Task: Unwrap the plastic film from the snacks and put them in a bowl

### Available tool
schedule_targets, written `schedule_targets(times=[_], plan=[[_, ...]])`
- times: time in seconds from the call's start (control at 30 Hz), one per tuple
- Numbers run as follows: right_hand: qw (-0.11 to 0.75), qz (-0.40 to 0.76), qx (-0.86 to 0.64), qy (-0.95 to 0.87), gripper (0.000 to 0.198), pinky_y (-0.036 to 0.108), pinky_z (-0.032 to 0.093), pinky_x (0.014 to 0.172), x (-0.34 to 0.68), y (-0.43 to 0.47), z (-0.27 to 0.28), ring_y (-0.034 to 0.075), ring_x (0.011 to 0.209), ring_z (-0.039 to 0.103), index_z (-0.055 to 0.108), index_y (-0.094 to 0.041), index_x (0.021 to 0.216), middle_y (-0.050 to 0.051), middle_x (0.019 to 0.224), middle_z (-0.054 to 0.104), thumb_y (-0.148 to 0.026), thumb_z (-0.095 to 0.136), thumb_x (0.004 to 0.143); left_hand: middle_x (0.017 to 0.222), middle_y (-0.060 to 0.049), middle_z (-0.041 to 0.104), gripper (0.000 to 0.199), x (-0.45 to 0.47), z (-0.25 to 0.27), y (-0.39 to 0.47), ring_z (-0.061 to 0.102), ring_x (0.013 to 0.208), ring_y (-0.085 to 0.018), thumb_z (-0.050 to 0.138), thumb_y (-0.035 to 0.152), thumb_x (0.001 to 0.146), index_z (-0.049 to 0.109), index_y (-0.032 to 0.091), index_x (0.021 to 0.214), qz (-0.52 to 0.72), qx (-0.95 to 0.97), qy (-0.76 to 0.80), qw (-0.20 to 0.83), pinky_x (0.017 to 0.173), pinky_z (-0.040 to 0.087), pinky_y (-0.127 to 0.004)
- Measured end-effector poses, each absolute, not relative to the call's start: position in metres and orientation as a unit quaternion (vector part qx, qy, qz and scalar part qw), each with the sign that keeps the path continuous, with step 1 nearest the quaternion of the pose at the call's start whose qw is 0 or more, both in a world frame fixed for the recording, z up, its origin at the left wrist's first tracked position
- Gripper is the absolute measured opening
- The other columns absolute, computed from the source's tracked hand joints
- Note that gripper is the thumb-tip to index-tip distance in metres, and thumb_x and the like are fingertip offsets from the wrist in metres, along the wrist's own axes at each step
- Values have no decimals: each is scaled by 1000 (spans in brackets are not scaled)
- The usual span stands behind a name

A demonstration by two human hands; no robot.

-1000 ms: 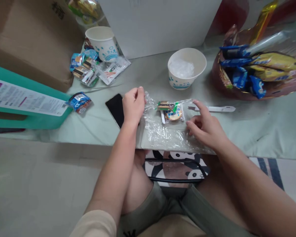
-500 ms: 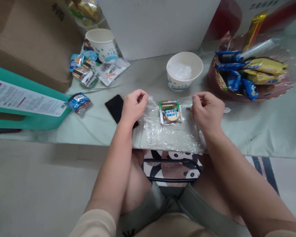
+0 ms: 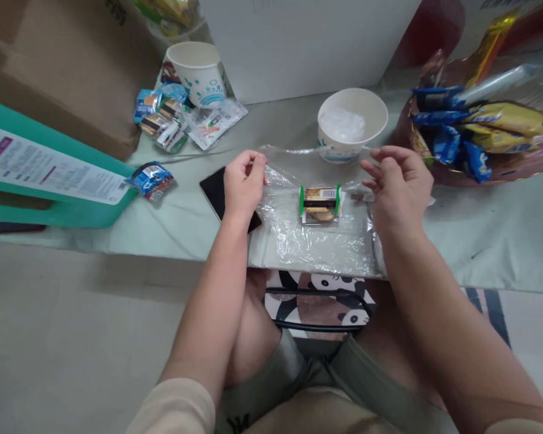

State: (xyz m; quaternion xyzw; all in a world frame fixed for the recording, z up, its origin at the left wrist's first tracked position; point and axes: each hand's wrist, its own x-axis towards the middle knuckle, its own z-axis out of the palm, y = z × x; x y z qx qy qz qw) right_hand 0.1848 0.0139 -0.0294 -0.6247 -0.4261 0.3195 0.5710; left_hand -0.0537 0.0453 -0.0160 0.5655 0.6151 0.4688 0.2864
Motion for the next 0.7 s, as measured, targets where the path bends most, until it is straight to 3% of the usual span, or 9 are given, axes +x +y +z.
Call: schedule_targets(times=[0.1,0.17,0.33,0.53,0.63,0.7], plan=[[537,256,-597,-538,26,43,58,85,180,5,-25,27,109,72,61,-22,112,12,121,69,-33,54,90,66,2,57,25,-48,-14,44,57,66,-12,58,17,94,57,22,70,487,570,602,275,66,47,-24],[454,218,-560,-658,28,47,55,96,176,-2,-22,30,118,67,63,-21,112,15,123,70,-35,57,88,70,1,60,25,-46,-13,45,59,67,-11,56,16,94,56,21,70,491,552,596,314,65,49,-24],[233,233,-474,-816,53,51,45,109,171,-12,-24,35,128,60,58,-23,134,14,137,66,-37,65,84,70,1,63,21,-49,-14,52,55,51,-8,56,23,95,58,21,75,479,497,613,384,46,40,-20],[201,220,-504,-810,62,54,42,108,172,-17,-34,37,130,57,51,-24,143,15,141,63,-30,64,82,63,2,60,21,-55,-10,57,42,42,-6,62,26,92,59,21,72,520,440,638,358,39,32,-20],[195,213,-509,-811,58,53,42,106,171,-17,-35,37,128,57,53,-24,138,15,139,63,-32,65,81,71,-1,65,28,-62,-6,55,56,51,-8,64,45,93,61,22,78,512,415,618,428,47,45,-20],[190,210,-512,-811,51,51,43,104,169,-17,-34,36,127,57,56,-24,131,14,137,63,-32,64,81,76,-3,69,33,-68,-4,51,64,61,-11,71,53,86,63,21,80,461,453,597,475,54,53,-22]])
